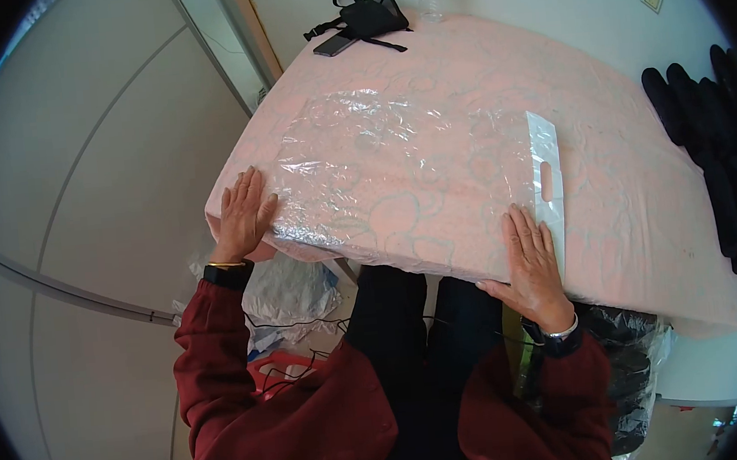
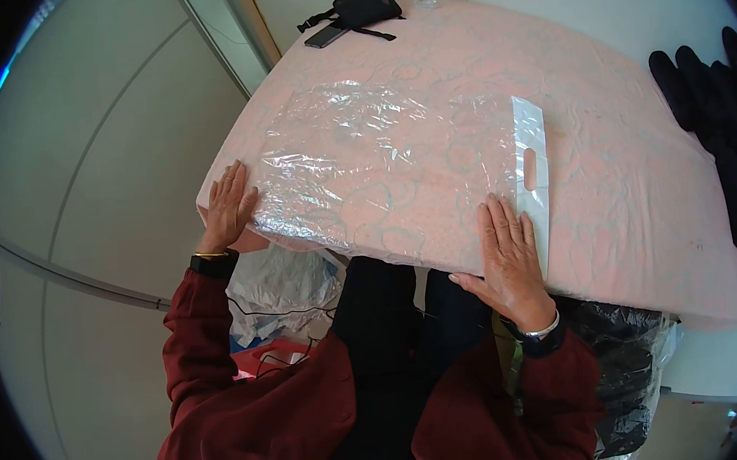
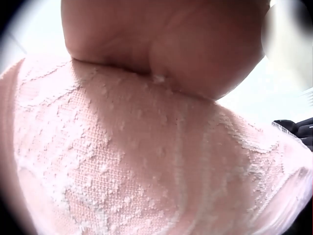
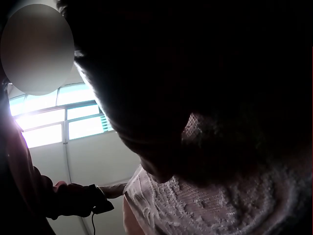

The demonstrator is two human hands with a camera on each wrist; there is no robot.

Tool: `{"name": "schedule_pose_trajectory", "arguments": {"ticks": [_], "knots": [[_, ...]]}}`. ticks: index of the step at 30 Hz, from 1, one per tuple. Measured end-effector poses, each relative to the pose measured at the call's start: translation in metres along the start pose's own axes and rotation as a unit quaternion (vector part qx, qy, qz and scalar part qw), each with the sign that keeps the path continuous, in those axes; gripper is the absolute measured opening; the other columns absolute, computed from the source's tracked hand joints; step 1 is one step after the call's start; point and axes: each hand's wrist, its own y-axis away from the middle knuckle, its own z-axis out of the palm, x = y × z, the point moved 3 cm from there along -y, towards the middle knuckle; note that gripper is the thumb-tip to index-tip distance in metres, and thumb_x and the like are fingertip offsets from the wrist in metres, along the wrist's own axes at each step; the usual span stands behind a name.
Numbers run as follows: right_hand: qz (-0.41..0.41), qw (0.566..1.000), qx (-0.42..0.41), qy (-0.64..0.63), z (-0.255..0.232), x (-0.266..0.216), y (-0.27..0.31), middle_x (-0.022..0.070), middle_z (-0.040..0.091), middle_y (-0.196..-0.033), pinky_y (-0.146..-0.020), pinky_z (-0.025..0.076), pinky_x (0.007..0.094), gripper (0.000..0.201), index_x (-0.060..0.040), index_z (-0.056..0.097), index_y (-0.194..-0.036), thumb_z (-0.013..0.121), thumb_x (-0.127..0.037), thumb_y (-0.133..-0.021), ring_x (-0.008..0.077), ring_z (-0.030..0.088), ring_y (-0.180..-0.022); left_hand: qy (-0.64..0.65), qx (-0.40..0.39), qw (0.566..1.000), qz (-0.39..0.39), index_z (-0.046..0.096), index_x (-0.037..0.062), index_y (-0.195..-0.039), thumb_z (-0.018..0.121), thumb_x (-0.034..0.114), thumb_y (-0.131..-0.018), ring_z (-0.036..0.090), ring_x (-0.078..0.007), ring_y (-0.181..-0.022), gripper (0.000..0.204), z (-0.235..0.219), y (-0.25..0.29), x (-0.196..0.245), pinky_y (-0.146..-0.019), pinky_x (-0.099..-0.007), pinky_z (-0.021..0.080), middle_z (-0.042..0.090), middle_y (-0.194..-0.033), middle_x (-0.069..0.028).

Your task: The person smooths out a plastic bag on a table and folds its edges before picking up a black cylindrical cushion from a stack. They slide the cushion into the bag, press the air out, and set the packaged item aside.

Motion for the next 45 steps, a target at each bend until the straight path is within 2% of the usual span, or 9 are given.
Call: {"name": "schedule_pose_trajectory", "arguments": {"ticks": [5, 7, 14, 24, 31, 34, 37, 40, 45], "knots": [[-0.001, 0.999, 0.043, -0.01, -0.001, -0.002, 0.0, 0.0235, 0.026, -0.157, -0.118, 0.017, 0.055, 0.101, 0.0051, 0.027, -0.15, 0.078, -0.042, -0.077, 0.0406, 0.023, -0.147, 0.103, 0.071, 0.992, -0.033, 0.034, 0.0009, -0.15, 0.048, 0.047, -0.099, 0.026, -0.0385, -0.147, 0.071, -0.007, 0.012, 0.018, -0.118, -0.0557, 0.017, 0.031, -0.157, -0.0202], [0.009, 0.999, 0.051, 0.004, -0.001, -0.008, 0.0, 0.0238, 0.026, -0.157, -0.118, 0.018, 0.0559, 0.098, 0.0046, 0.028, -0.15, 0.078, -0.039, -0.078, 0.0418, 0.023, -0.147, 0.004, 0.167, 0.982, 0.088, 0.036, 0.0017, -0.149, 0.058, 0.043, -0.095, 0.028, -0.0383, -0.146, 0.071, -0.02, 0.028, 0.08, -0.118, -0.0562, 0.019, 0.033, -0.156, -0.02], [-0.005, 0.999, 0.016, 0.047, -0.007, -0.025, 0.006, 0.0246, 0.028, -0.156, -0.117, 0.02, 0.0575, 0.097, 0.0029, 0.03, -0.15, 0.079, -0.038, -0.078, 0.0432, 0.025, -0.145, 0.162, 0.013, 0.926, 0.342, 0.036, -0.0004, -0.149, 0.062, 0.05, -0.09, 0.032, -0.0371, -0.145, 0.082, 0.024, 0.067, 0.25, -0.118, -0.0562, 0.019, 0.036, -0.154, -0.0213], [0.026, 0.998, 0.044, 0.031, -0.015, 0.006, 0.033, 0.025, 0.03, -0.154, -0.115, 0.024, 0.0545, 0.096, 0.0037, 0.03, -0.149, 0.081, -0.03, -0.075, 0.0418, 0.029, -0.143, 0.026, 0.079, 0.98, 0.182, 0.039, 0.0015, -0.148, 0.062, 0.046, -0.09, 0.033, -0.0355, -0.144, 0.076, 0.011, 0.038, 0.115, -0.118, -0.0551, 0.018, 0.039, -0.153, -0.0177], [0.07, 0.988, 0.102, 0.091, -0.011, -0.012, 0.035, 0.0251, 0.04, -0.146, -0.109, 0.033, 0.0515, 0.081, 0.0072, 0.04, -0.141, 0.078, -0.026, -0.078, 0.0402, 0.04, -0.133, 0.049, 0.201, 0.959, 0.193, 0.042, 0.0025, -0.144, 0.076, 0.018, -0.082, 0.047, -0.0409, -0.129, 0.072, -0.006, 0.086, 0.148, -0.108, -0.0506, 0.037, 0.048, -0.141, -0.0214], [0.088, 0.991, 0.071, 0.072, -0.018, -0.037, 0.032, 0.0249, 0.044, -0.141, -0.104, 0.038, 0.048, 0.072, 0.0076, 0.045, -0.135, 0.077, -0.025, -0.079, 0.0394, 0.044, -0.128, 0.181, 0.113, 0.954, 0.21, 0.046, 0.0041, -0.14, 0.076, 0.012, -0.082, 0.058, -0.035, -0.115, 0.066, 0.012, 0.114, 0.187, -0.096, -0.0447, 0.049, 0.055, -0.129, -0.0198], [0.052, 0.998, 0.024, -0.016, -0.022, -0.071, 0.021, 0.0242, 0.048, -0.136, -0.096, 0.046, 0.0419, 0.061, 0.0081, 0.051, -0.126, 0.076, -0.023, -0.08, 0.038, 0.049, -0.122, 0.492, -0.003, 0.861, 0.129, 0.054, 0.0031, -0.133, 0.072, 0.014, -0.089, 0.064, -0.0264, -0.102, 0.048, 0.019, 0.118, 0.234, -0.087, -0.0358, 0.052, 0.062, -0.117, -0.0157], [-0.014, 0.995, 0.044, -0.087, -0.015, -0.092, 0.019, 0.0232, 0.05, -0.13, -0.092, 0.048, 0.0403, 0.054, 0.007, 0.053, -0.12, 0.075, -0.022, -0.081, 0.0372, 0.053, -0.116, 0.747, 0.014, 0.665, 0.004, 0.06, 0.0006, -0.122, 0.07, 0.014, -0.092, 0.063, -0.0144, -0.093, 0.034, 0.021, 0.108, 0.26, -0.078, -0.0269, 0.051, 0.066, -0.101, -0.0087], [-0.07, 0.962, 0.083, -0.251, -0.01, -0.078, 0.021, 0.0191, 0.057, -0.117, -0.089, 0.048, 0.0411, 0.038, 0.0013, 0.058, -0.111, 0.073, -0.019, -0.082, 0.036, 0.057, -0.108, 0.743, -0.097, 0.662, 0.005, 0.063, 0.0009, -0.114, 0.063, 0.006, -0.095, 0.06, -0.0074, -0.089, 0.02, 0.046, 0.095, 0.23, -0.078, -0.0215, 0.049, 0.065, -0.094, -0.0014]]}}
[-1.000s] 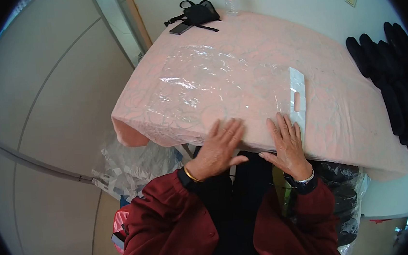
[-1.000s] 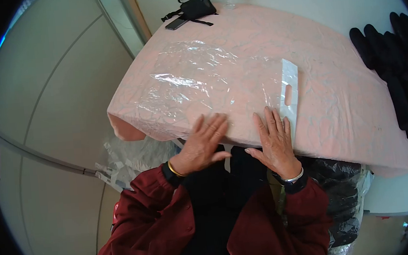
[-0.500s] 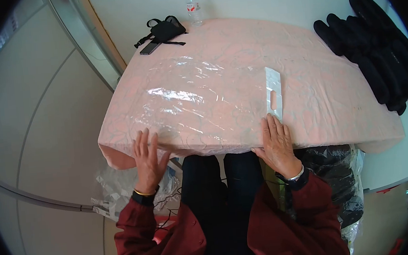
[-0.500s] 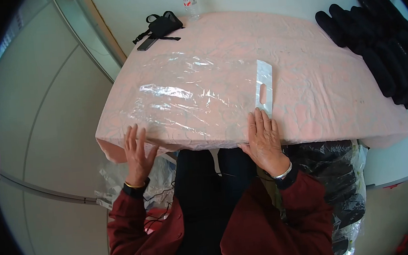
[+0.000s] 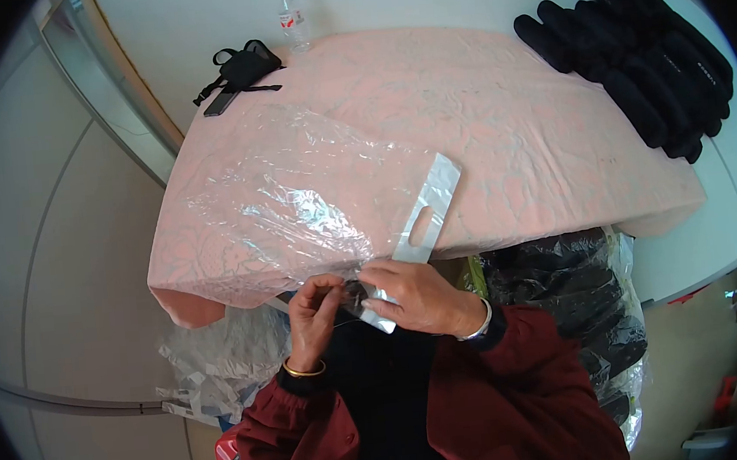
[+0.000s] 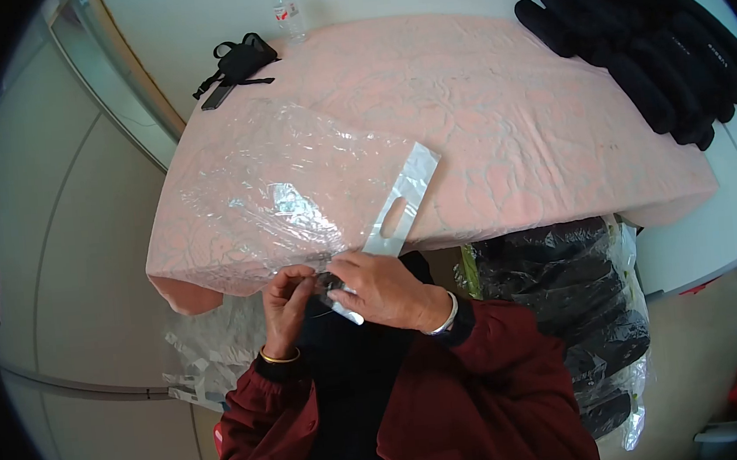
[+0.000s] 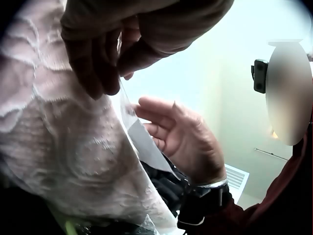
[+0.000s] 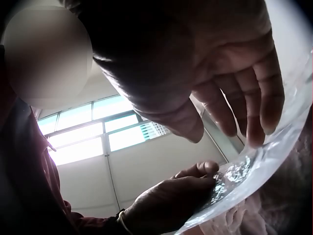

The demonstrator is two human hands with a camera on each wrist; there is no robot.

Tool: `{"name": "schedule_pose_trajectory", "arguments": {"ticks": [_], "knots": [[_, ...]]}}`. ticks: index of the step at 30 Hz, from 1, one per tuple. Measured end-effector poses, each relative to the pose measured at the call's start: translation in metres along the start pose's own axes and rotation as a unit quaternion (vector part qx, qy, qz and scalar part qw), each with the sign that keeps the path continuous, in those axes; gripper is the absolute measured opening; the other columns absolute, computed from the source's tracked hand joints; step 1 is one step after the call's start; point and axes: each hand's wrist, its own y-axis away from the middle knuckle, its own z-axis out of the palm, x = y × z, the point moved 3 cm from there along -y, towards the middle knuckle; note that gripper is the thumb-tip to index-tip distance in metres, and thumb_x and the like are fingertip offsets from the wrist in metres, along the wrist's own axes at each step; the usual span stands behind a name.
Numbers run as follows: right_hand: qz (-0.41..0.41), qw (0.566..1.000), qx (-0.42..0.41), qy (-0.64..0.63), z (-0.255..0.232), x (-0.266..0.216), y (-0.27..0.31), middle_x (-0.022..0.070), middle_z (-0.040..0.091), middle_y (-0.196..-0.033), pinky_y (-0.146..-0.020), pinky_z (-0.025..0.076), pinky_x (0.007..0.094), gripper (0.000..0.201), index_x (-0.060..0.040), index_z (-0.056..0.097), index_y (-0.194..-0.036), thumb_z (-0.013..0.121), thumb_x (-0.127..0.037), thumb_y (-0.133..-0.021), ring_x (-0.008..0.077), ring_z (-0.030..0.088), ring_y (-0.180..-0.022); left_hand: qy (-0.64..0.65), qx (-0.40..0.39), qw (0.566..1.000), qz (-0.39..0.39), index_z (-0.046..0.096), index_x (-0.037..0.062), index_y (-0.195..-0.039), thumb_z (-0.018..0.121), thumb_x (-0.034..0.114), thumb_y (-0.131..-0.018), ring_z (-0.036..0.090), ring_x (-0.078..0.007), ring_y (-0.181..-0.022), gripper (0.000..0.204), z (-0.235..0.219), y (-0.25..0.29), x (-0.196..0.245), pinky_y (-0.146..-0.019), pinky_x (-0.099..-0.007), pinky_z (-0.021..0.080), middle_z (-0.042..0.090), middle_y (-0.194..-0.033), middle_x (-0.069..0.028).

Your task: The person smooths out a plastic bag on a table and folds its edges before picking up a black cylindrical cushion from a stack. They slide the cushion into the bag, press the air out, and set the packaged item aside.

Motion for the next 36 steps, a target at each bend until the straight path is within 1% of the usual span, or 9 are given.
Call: {"name": "schedule_pose_trajectory", "arguments": {"ticks": [2, 4, 14, 16, 18, 20, 24, 29, 36], "knots": [[0.008, 0.999, 0.012, -0.032, -0.012, 0.01, -0.004, 0.0178, 0.058, -0.116, -0.09, 0.048, 0.0413, 0.035, 0.0, 0.059, -0.11, 0.072, -0.018, -0.083, 0.0358, 0.057, -0.106, -0.062, 0.008, 0.998, 0.023, 0.063, 0.0014, -0.108, 0.058, -0.002, -0.094, 0.058, -0.0047, -0.082, 0.016, -0.022, 0.004, 0.002, -0.075, -0.0197, 0.046, 0.064, -0.089, 0.0016], [-0.029, 0.978, 0.152, 0.141, -0.038, 0.018, -0.007, 0.0152, 0.063, -0.117, -0.088, 0.05, 0.0398, 0.036, -0.0006, 0.063, -0.112, 0.074, -0.01, -0.08, 0.0351, 0.059, -0.107, -0.087, -0.011, 0.996, -0.005, 0.063, 0.0029, -0.105, 0.056, -0.003, -0.094, 0.057, -0.0053, -0.079, 0.015, -0.045, 0.003, 0.017, -0.073, -0.02, 0.046, 0.064, -0.089, 0.0016], [0.148, 0.979, -0.038, 0.136, -0.045, 0.025, 0.004, 0.0143, 0.062, -0.113, -0.087, 0.048, 0.0412, 0.034, -0.0008, 0.064, -0.11, 0.074, -0.006, -0.078, 0.034, 0.059, -0.105, -0.248, 0.131, 0.96, 0.019, 0.063, 0.0036, -0.105, 0.055, -0.005, -0.091, 0.056, -0.0052, -0.073, 0.018, -0.1, -0.032, 0.043, -0.069, -0.0198, 0.044, 0.062, -0.096, -0.0014], [0.192, 0.973, -0.076, 0.102, -0.042, 0.027, 0.003, 0.0144, 0.062, -0.112, -0.089, 0.048, 0.0414, 0.035, -0.0007, 0.064, -0.11, 0.075, -0.006, -0.077, 0.0343, 0.058, -0.106, -0.396, 0.153, 0.902, 0.084, 0.063, 0.0033, -0.105, 0.06, -0.004, -0.087, 0.06, -0.0132, -0.08, 0.02, -0.085, -0.028, 0.057, -0.073, -0.0261, 0.047, 0.061, -0.109, -0.0082], [0.042, 0.986, 0.031, 0.158, -0.042, 0.026, -0.011, 0.0166, 0.059, -0.12, -0.096, 0.045, 0.0435, 0.039, -0.0002, 0.062, -0.116, 0.074, -0.01, -0.08, 0.0364, 0.054, -0.116, -0.466, 0.16, 0.862, 0.116, 0.063, 0.0032, -0.105, 0.063, -0.004, -0.085, 0.062, -0.0172, -0.083, 0.021, -0.068, -0.029, 0.068, -0.074, -0.0292, 0.049, 0.06, -0.115, -0.0117], [-0.029, 0.979, 0.084, 0.184, -0.032, 0.026, -0.018, 0.0177, 0.058, -0.124, -0.1, 0.043, 0.0446, 0.041, 0.0001, 0.061, -0.118, 0.074, -0.012, -0.081, 0.0374, 0.052, -0.121, -0.666, 0.137, 0.687, 0.257, 0.061, -0.0008, -0.115, 0.07, -0.001, -0.081, 0.061, -0.0319, -0.111, 0.036, -0.037, -0.027, 0.082, -0.086, -0.0381, 0.052, 0.054, -0.132, -0.0187], [-0.02, 0.972, 0.017, 0.233, 0.007, 0.033, -0.032, 0.0235, 0.041, -0.145, -0.115, 0.029, 0.0491, 0.065, 0.0038, 0.047, -0.137, 0.07, -0.03, -0.086, 0.0401, 0.034, -0.14, -0.615, -0.108, 0.75, 0.218, 0.036, -0.0031, -0.146, 0.083, 0.032, -0.072, 0.034, -0.0409, -0.141, 0.094, 0.036, -0.026, 0.05, -0.116, -0.0552, 0.024, 0.037, -0.151, -0.0236], [0.024, 0.972, -0.028, 0.232, -0.003, 0.054, -0.024, 0.0269, 0.03, -0.154, -0.12, 0.02, 0.0502, 0.088, 0.0083, 0.034, -0.145, 0.071, -0.044, -0.084, 0.0401, 0.024, -0.147, -0.657, -0.124, 0.718, 0.193, 0.031, -0.0041, -0.148, 0.085, 0.042, -0.067, 0.028, -0.0401, -0.145, 0.108, 0.019, -0.037, 0.026, -0.118, -0.0554, 0.02, 0.031, -0.155, -0.0238], [0.07, 0.964, -0.054, 0.251, -0.05, 0.081, -0.002, 0.0281, 0.028, -0.154, -0.12, 0.019, 0.0497, 0.104, 0.0111, 0.029, -0.146, 0.078, -0.046, -0.075, 0.0404, 0.023, -0.147, -0.713, -0.061, 0.676, 0.173, 0.033, -0.0036, -0.147, 0.086, 0.028, -0.059, 0.029, -0.0396, -0.146, 0.108, -0.039, -0.041, 0.038, -0.119, -0.0546, 0.019, 0.032, -0.155, -0.0227]]}}
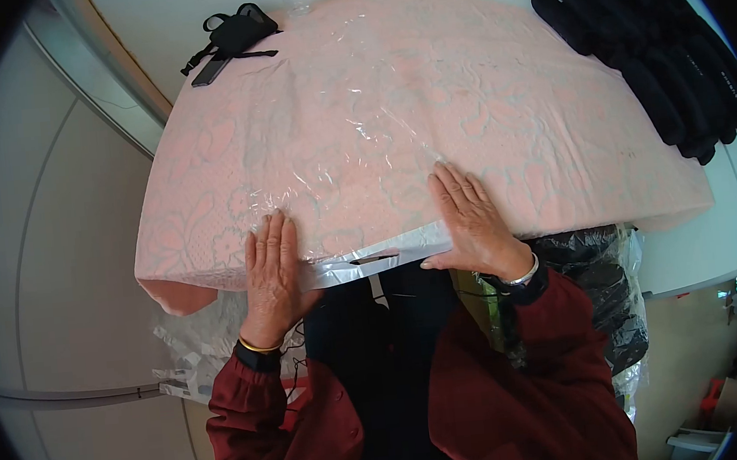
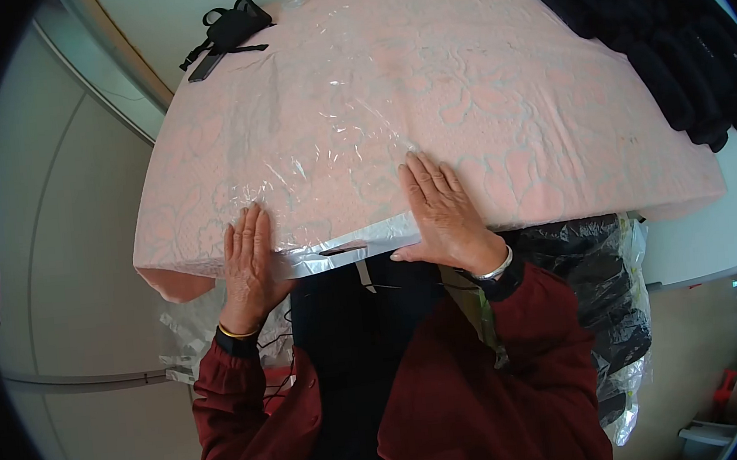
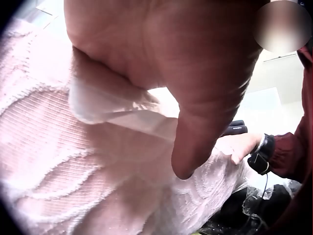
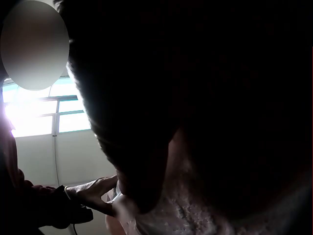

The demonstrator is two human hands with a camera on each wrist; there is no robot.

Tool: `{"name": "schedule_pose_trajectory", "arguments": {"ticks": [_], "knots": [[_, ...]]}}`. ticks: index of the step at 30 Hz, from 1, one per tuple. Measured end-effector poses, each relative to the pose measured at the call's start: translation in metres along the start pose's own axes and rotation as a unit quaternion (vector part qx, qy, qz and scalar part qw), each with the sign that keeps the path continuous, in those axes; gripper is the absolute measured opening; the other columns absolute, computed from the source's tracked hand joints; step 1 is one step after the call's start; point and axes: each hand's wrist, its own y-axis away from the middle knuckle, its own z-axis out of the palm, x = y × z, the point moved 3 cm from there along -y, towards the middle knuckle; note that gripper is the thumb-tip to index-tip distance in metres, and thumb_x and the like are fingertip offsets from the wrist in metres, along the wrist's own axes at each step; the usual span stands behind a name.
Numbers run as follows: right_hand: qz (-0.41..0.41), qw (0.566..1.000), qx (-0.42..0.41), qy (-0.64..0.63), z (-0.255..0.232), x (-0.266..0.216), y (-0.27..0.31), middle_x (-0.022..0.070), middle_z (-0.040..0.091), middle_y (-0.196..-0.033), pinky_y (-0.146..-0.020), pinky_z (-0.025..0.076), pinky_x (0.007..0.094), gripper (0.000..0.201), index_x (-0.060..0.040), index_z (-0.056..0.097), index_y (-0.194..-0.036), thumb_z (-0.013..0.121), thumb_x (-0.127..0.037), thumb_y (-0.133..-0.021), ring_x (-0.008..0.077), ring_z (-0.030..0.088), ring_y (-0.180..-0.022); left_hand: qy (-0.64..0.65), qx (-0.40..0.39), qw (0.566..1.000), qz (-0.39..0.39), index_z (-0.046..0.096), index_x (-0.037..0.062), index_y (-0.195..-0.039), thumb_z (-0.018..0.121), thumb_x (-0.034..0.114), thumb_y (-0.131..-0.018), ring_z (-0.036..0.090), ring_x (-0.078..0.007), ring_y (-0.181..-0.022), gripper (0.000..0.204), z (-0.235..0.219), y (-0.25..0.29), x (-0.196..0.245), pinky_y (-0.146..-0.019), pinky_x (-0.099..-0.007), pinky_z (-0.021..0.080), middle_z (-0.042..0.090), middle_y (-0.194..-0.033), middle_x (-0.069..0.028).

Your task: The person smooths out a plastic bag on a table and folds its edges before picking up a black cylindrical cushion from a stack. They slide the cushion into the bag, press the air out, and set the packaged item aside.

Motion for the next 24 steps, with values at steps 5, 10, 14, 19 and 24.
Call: {"name": "schedule_pose_trajectory", "arguments": {"ticks": [5, 10, 14, 19, 24], "knots": [[0.022, 0.999, 0.003, 0.024, -0.002, 0.003, 0.012, 0.0278, 0.028, -0.154, -0.12, 0.02, 0.0498, 0.1, 0.0094, 0.029, -0.147, 0.081, -0.036, -0.074, 0.0403, 0.024, -0.147, -0.021, 0.026, 0.999, -0.004, 0.034, -0.0013, -0.147, 0.084, 0.024, -0.061, 0.032, -0.0391, -0.144, 0.103, -0.005, 0.008, -0.012, -0.118, -0.0546, 0.021, 0.035, -0.154, -0.0213], [0.044, 0.992, 0.047, 0.105, 0.001, -0.018, 0.035, 0.027, 0.032, -0.152, -0.119, 0.021, 0.0489, 0.095, 0.0101, 0.032, -0.145, 0.081, -0.018, -0.069, 0.0409, 0.028, -0.145, -0.009, 0.026, 1.0, 0.008, 0.035, 0.0034, -0.148, 0.084, 0.026, -0.064, 0.032, -0.0388, -0.144, 0.101, -0.012, 0.011, -0.011, -0.118, -0.0571, 0.021, 0.036, -0.153, -0.02], [0.073, 0.995, 0.059, 0.046, -0.016, -0.033, 0.045, 0.0262, 0.039, -0.146, -0.116, 0.028, 0.0472, 0.081, 0.0064, 0.041, -0.14, 0.075, -0.007, -0.068, 0.0423, 0.035, -0.139, -0.012, 0.072, 0.997, 0.027, 0.039, 0.0077, -0.147, 0.082, 0.023, -0.066, 0.034, -0.0367, -0.143, 0.093, -0.027, 0.013, 0.021, -0.117, -0.0596, 0.02, 0.037, -0.153, -0.0183], [-0.014, 0.987, 0.159, -0.026, -0.024, -0.049, 0.042, 0.0178, 0.053, -0.126, -0.102, 0.041, 0.0409, 0.055, 0.002, 0.059, -0.122, 0.069, 0.004, -0.068, 0.0363, 0.05, -0.12, -0.021, 0.099, 0.989, 0.106, 0.051, 0.0098, -0.139, 0.073, 0.009, -0.073, 0.038, -0.0351, -0.14, 0.069, -0.013, 0.016, 0.044, -0.115, -0.0619, 0.021, 0.041, -0.15, -0.0145], [-0.03, 0.978, 0.205, -0.029, -0.026, -0.041, 0.054, 0.0083, 0.06, -0.097, -0.081, 0.048, 0.0369, 0.034, -0.0018, 0.066, -0.106, 0.066, 0.005, -0.073, 0.0269, 0.058, -0.093, -0.106, 0.085, 0.988, 0.072, 0.06, 0.0103, -0.128, 0.065, 0.003, -0.081, 0.042, -0.0353, -0.135, 0.047, -0.015, 0.015, 0.008, -0.113, -0.0605, 0.024, 0.048, -0.143, -0.0113]]}}
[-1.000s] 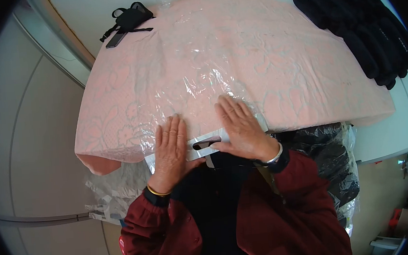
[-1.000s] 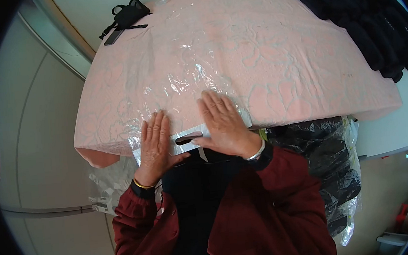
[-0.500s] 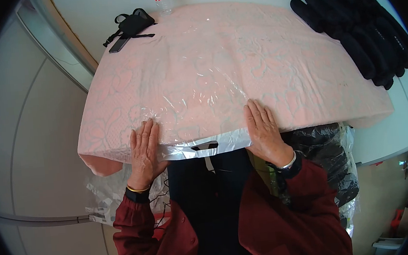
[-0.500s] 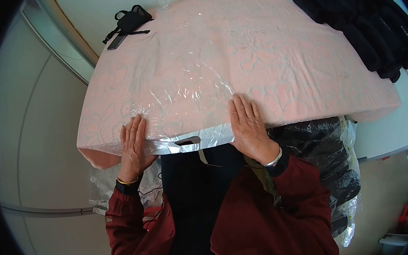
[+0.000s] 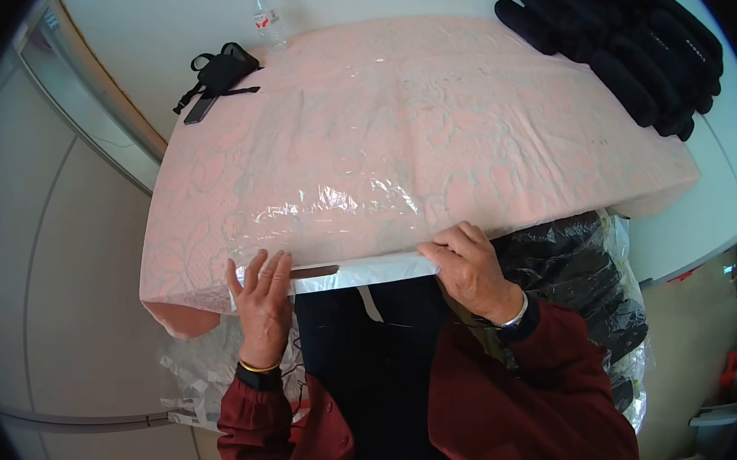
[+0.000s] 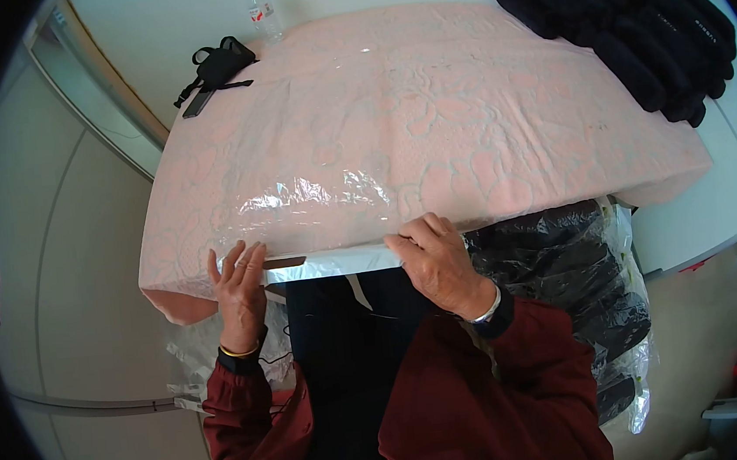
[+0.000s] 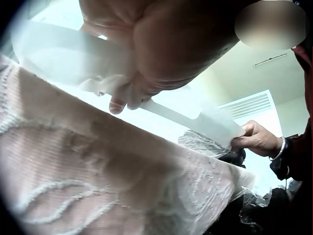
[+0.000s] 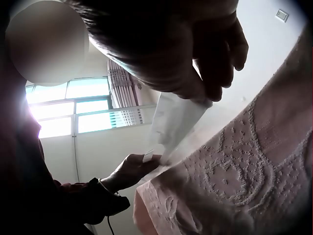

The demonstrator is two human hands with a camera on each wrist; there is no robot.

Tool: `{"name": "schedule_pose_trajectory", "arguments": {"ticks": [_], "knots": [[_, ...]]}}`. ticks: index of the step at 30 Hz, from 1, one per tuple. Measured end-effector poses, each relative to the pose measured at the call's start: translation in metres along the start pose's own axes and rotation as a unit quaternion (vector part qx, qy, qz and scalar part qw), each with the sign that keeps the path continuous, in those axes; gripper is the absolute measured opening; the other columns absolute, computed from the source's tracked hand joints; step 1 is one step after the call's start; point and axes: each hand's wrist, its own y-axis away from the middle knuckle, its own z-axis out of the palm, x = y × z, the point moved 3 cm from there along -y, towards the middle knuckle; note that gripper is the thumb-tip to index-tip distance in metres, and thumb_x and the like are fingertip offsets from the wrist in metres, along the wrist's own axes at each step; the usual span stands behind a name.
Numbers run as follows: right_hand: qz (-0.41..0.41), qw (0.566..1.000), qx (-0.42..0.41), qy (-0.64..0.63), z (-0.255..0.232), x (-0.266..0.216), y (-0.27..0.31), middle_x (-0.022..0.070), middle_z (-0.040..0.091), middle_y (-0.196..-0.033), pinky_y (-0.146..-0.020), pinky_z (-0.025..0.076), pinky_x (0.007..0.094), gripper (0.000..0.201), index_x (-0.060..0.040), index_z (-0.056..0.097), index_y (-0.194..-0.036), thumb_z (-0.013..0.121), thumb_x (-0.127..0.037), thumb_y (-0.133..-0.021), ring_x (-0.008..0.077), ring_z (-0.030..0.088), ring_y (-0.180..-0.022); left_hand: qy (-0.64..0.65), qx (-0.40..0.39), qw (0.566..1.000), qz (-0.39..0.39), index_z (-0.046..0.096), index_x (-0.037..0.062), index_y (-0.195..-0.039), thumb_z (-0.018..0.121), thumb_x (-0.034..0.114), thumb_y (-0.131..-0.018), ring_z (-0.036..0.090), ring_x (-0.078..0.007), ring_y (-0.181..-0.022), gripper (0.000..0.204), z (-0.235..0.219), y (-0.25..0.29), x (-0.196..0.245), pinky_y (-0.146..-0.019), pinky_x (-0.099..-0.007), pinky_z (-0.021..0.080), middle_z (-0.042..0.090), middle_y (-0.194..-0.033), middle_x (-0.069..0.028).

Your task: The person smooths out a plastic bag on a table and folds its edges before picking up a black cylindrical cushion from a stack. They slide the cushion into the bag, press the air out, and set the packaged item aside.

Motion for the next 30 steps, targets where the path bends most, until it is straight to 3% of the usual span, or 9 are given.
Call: {"name": "schedule_pose_trajectory", "arguments": {"ticks": [5, 8, 10, 14, 18, 21, 22, 25, 30], "knots": [[0.003, 0.998, 0.042, -0.041, 0.004, -0.012, -0.001, 0.0065, 0.06, -0.083, -0.067, 0.05, 0.0357, 0.027, -0.0035, 0.069, -0.097, 0.071, 0.006, -0.072, 0.0253, 0.061, -0.077, -0.029, 0.027, 0.997, -0.073, 0.063, 0.0088, -0.124, 0.064, -0.001, -0.08, 0.046, -0.0326, -0.132, 0.045, -0.022, -0.01, 0.005, -0.111, -0.0568, 0.03, 0.052, -0.139, -0.0112], [-0.011, 0.996, 0.034, -0.087, 0.017, -0.021, -0.007, 0.0072, 0.061, -0.084, -0.064, 0.05, 0.0354, 0.024, -0.0033, 0.069, -0.097, 0.071, 0.005, -0.074, 0.0257, 0.061, -0.075, 0.099, 0.12, 0.987, -0.037, 0.062, 0.0097, -0.126, 0.07, 0.002, -0.074, 0.049, -0.0326, -0.125, 0.053, -0.039, -0.007, 0.041, -0.107, -0.054, 0.036, 0.053, -0.134, -0.0118], [-0.024, 0.993, 0.032, -0.109, 0.029, -0.028, -0.014, 0.0076, 0.061, -0.084, -0.063, 0.05, 0.0352, 0.023, -0.0033, 0.069, -0.097, 0.072, 0.004, -0.075, 0.0259, 0.062, -0.074, 0.135, 0.102, 0.985, 0.033, 0.062, 0.011, -0.127, 0.075, 0.004, -0.067, 0.05, -0.0329, -0.119, 0.062, -0.035, -0.006, 0.068, -0.102, -0.051, 0.04, 0.051, -0.132, -0.0116], [-0.023, 0.979, 0.005, -0.203, 0.048, -0.043, -0.014, 0.0074, 0.059, -0.08, -0.063, 0.05, 0.0356, 0.018, -0.0028, 0.065, -0.094, 0.07, -0.001, -0.077, 0.0259, 0.061, -0.074, 0.154, 0.086, 0.983, 0.049, 0.067, 0.0098, -0.118, 0.075, 0.004, -0.067, 0.05, -0.033, -0.12, 0.052, -0.01, -0.012, 0.085, -0.101, -0.05, 0.04, 0.058, -0.122, -0.0104], [-0.001, 0.967, 0.0, -0.257, 0.038, -0.043, -0.017, 0.0092, 0.061, -0.076, -0.057, 0.05, 0.0331, 0.012, -0.0015, 0.063, -0.092, 0.071, -0.005, -0.083, 0.0227, 0.063, -0.067, 0.369, 0.019, 0.929, 0.036, 0.069, 0.0107, -0.11, 0.07, 0.0, -0.068, 0.051, -0.0317, -0.12, 0.043, -0.008, -0.007, 0.057, -0.102, -0.05, 0.04, 0.064, -0.115, -0.007], [0.175, 0.938, 0.023, -0.297, 0.024, -0.015, -0.012, 0.0109, 0.061, -0.071, -0.053, 0.048, 0.0301, 0.015, -0.0002, 0.06, -0.089, 0.069, -0.012, -0.091, 0.0186, 0.064, -0.06, 0.439, -0.012, 0.898, 0.029, 0.072, 0.0085, -0.096, 0.06, -0.005, -0.067, 0.05, -0.0331, -0.123, 0.034, -0.041, -0.002, 0.041, -0.104, -0.0493, 0.038, 0.068, -0.11, -0.0085], [0.176, 0.939, 0.024, -0.294, 0.022, -0.009, -0.009, 0.0109, 0.061, -0.071, -0.053, 0.048, 0.0301, 0.015, -0.0002, 0.06, -0.089, 0.069, -0.012, -0.091, 0.0186, 0.064, -0.06, 0.472, -0.029, 0.881, 0.025, 0.073, 0.0074, -0.088, 0.056, -0.008, -0.066, 0.049, -0.0339, -0.125, 0.032, -0.049, 0.002, 0.036, -0.105, -0.0489, 0.037, 0.07, -0.107, -0.0093], [0.208, 0.936, 0.003, -0.283, 0.025, 0.011, 0.003, 0.0103, 0.066, -0.074, -0.055, 0.05, 0.0265, 0.024, 0.0035, 0.061, -0.094, 0.062, -0.02, -0.099, 0.0104, 0.064, -0.063, 0.451, -0.034, 0.892, -0.022, 0.072, 0.0068, -0.081, 0.053, -0.009, -0.063, 0.046, -0.0353, -0.129, 0.031, -0.056, 0.021, 0.014, -0.108, -0.0488, 0.034, 0.067, -0.117, -0.0112], [0.258, 0.899, -0.052, -0.35, 0.041, 0.01, 0.009, 0.0111, 0.069, -0.079, -0.057, 0.053, 0.0254, 0.029, 0.0048, 0.061, -0.096, 0.061, -0.024, -0.1, 0.0127, 0.068, -0.066, 0.382, 0.046, 0.919, -0.086, 0.071, 0.0066, -0.074, 0.056, -0.008, -0.062, 0.042, -0.0391, -0.135, 0.024, -0.05, 0.053, -0.023, -0.111, -0.0492, 0.031, 0.061, -0.131, -0.0134]]}}
